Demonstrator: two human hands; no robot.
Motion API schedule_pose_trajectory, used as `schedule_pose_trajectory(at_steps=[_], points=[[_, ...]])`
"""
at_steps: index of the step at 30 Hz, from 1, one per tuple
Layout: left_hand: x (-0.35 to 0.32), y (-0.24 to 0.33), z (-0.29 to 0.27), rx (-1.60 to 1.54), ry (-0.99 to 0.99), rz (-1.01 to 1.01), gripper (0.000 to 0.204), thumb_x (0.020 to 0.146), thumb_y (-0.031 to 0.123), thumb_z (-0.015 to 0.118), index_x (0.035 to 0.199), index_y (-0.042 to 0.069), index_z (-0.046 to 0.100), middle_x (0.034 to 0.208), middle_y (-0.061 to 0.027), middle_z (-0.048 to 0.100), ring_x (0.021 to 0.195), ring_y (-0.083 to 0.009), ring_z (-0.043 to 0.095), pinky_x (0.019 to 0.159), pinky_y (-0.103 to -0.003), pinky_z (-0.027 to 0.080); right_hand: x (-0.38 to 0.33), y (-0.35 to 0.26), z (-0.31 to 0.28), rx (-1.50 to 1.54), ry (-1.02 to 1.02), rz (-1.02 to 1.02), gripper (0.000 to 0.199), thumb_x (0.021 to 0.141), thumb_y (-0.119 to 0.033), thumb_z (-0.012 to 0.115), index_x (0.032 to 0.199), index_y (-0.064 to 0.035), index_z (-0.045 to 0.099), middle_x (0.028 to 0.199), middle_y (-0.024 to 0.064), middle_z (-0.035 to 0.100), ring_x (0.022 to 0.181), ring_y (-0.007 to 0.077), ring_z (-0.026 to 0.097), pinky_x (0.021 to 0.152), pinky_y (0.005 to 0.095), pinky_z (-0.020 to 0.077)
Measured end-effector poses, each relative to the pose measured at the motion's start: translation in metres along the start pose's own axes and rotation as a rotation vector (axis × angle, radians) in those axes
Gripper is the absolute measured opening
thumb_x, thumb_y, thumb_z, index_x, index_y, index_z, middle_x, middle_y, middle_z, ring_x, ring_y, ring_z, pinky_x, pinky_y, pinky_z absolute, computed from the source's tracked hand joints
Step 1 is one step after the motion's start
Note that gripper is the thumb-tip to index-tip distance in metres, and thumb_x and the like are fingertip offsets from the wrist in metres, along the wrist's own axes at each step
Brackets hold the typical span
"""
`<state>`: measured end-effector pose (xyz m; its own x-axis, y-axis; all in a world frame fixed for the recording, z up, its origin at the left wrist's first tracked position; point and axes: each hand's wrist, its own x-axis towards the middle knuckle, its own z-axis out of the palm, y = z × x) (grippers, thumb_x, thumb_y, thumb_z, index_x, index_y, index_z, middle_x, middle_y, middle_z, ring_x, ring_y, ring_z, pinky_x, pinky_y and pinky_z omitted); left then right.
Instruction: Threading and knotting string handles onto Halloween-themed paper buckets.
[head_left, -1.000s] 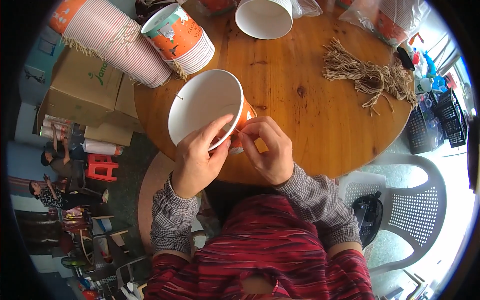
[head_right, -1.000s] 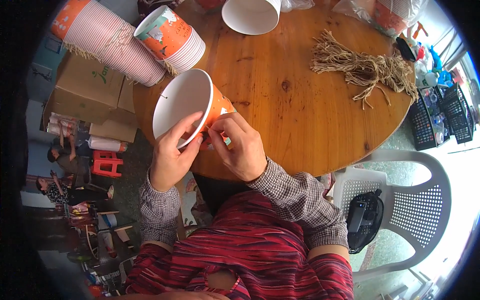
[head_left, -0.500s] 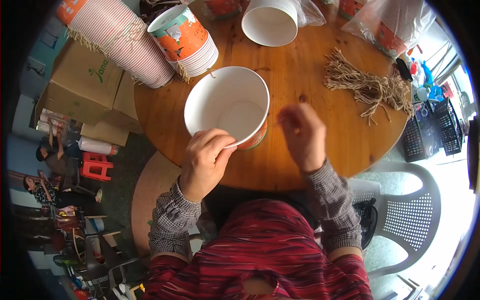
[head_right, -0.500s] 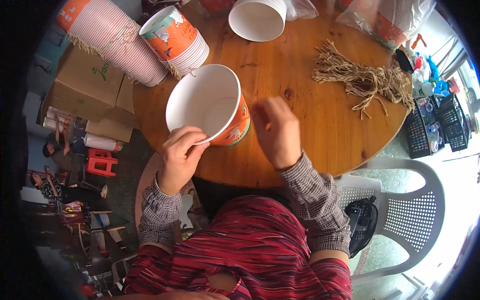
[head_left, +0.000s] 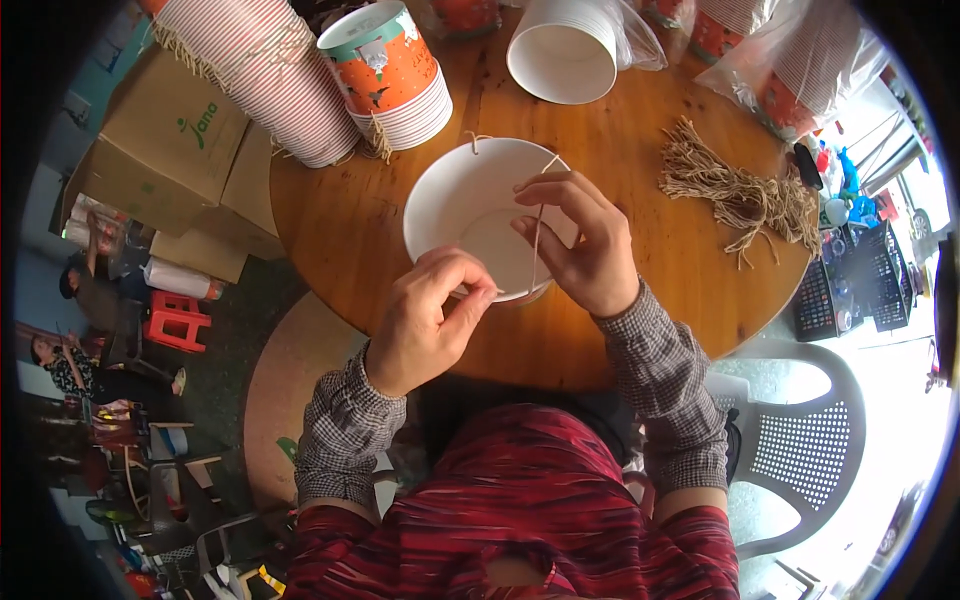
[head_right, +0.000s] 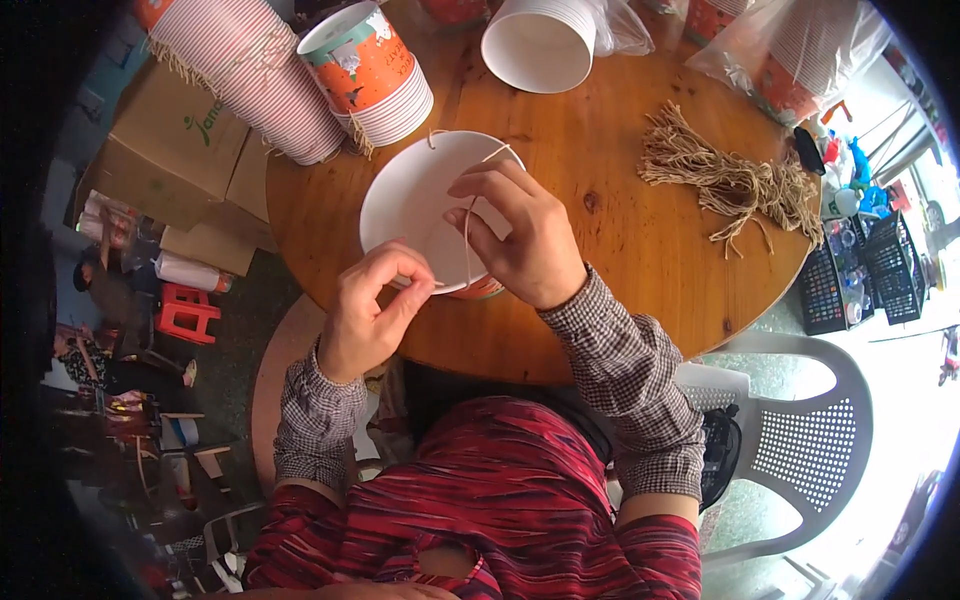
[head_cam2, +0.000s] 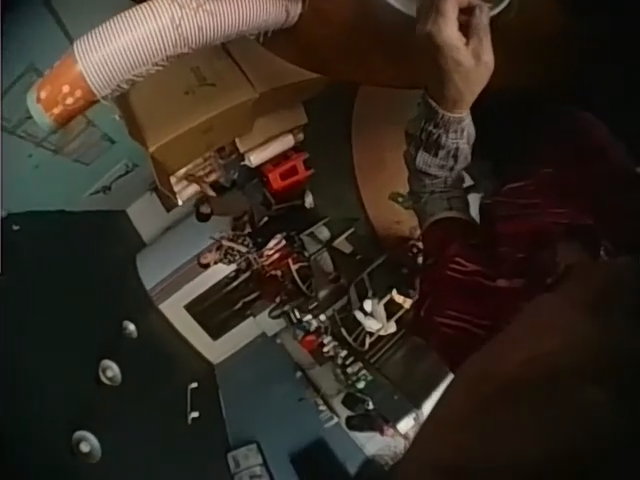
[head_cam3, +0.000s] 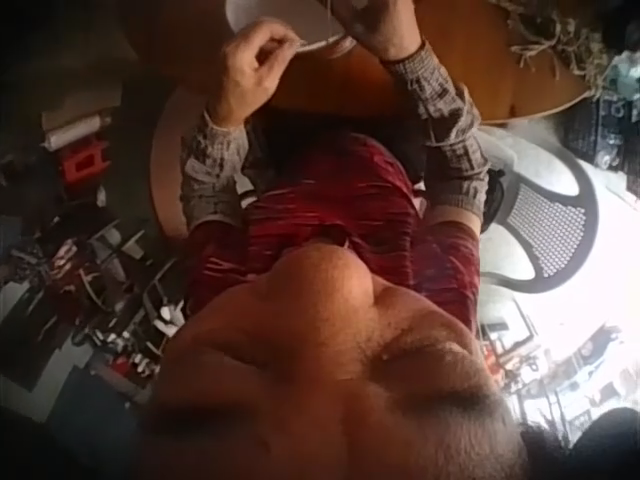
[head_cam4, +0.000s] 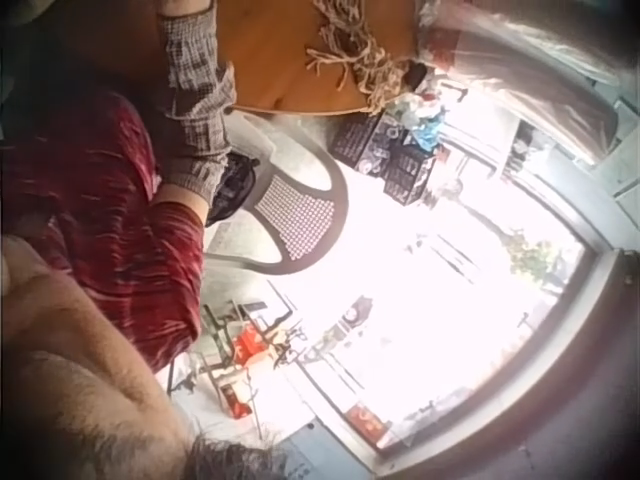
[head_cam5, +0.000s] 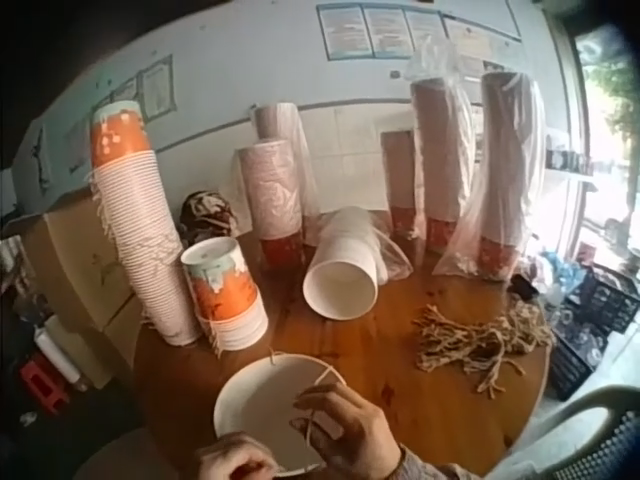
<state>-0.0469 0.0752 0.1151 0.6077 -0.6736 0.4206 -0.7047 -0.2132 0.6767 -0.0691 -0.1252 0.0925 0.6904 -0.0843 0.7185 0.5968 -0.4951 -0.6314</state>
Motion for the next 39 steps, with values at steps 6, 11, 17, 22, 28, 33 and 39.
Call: schedule_pose_trajectory(at_steps=[6,11,17,22,28,33,39], points=[[0.012,-0.015,0.004,0.094,0.294,0.164,0.012,0.082,-0.006,0.063,0.092,0.001,0.060,0.084,-0.0085,0.059,0.076,-0.0225,0.061,0.065,-0.031,0.049,0.001,-0.004,-0.003,-0.054,-0.287,-0.057,0.022,0.075,-0.019,0.076,0.091,-0.0083,0.066,0.091,0.0056,0.065,0.096,0.0273,0.061,0.096,0.0425,0.0407],[0.013,-0.024,0.005,0.109,0.332,0.237,0.016,0.082,-0.004,0.065,0.097,0.002,0.061,0.083,-0.0079,0.059,0.075,-0.0224,0.060,0.065,-0.031,0.049,-0.002,-0.011,0.007,-0.122,-0.363,-0.032,0.021,0.075,-0.019,0.076,0.092,-0.0102,0.067,0.090,0.0029,0.066,0.093,0.0225,0.062,0.102,0.0460,0.0361],[-0.005,-0.026,0.009,-0.031,0.418,0.057,0.030,0.086,0.003,0.066,0.114,0.000,0.053,0.087,-0.0088,0.063,0.079,-0.0176,0.062,0.074,-0.029,0.049,-0.004,-0.010,0.022,0.006,-0.180,0.010,0.013,0.078,-0.011,0.074,0.089,-0.0083,0.067,0.085,0.0018,0.068,0.085,0.0188,0.064,0.104,0.0452,0.0341],[-0.008,-0.016,0.008,-0.330,0.265,-0.096,0.029,0.088,0.001,0.062,0.115,-0.001,0.050,0.092,-0.0111,0.066,0.084,-0.0160,0.065,0.076,-0.028,0.050,-0.004,-0.010,0.027,0.091,-0.083,0.106,0.007,0.080,-0.007,0.071,0.087,-0.0075,0.067,0.083,0.0030,0.069,0.085,0.0190,0.065,0.104,0.0421,0.0342],[-0.004,-0.012,0.000,-0.455,0.254,-0.140,0.025,0.085,0.004,0.067,0.107,-0.001,0.055,0.083,-0.0068,0.065,0.081,-0.0131,0.063,0.075,-0.027,0.050,0.000,-0.011,0.028,0.141,-0.067,0.144,0.005,0.081,-0.008,0.071,0.084,-0.0076,0.067,0.080,0.0007,0.069,0.079,0.0156,0.065,0.105,0.0411,0.0324],[-0.005,-0.013,0.000,-0.204,0.229,-0.117,0.015,0.081,0.004,0.071,0.091,0.000,0.061,0.081,-0.0070,0.065,0.081,-0.0159,0.063,0.073,-0.028,0.052,0.001,-0.016,0.026,0.063,-0.113,0.162,0.006,0.081,-0.012,0.068,0.079,-0.0063,0.066,0.073,0.0007,0.066,0.073,0.0156,0.063,0.105,0.0428,0.0326],[-0.004,-0.020,-0.003,0.011,0.316,0.052,0.008,0.079,0.002,0.069,0.082,0.000,0.062,0.081,-0.0080,0.065,0.077,-0.0215,0.062,0.069,-0.032,0.051,0.007,-0.018,0.027,-0.005,-0.214,0.130,0.008,0.079,-0.012,0.065,0.080,-0.0037,0.066,0.073,0.0049,0.065,0.072,0.0186,0.063,0.098,0.0411,0.0407]])
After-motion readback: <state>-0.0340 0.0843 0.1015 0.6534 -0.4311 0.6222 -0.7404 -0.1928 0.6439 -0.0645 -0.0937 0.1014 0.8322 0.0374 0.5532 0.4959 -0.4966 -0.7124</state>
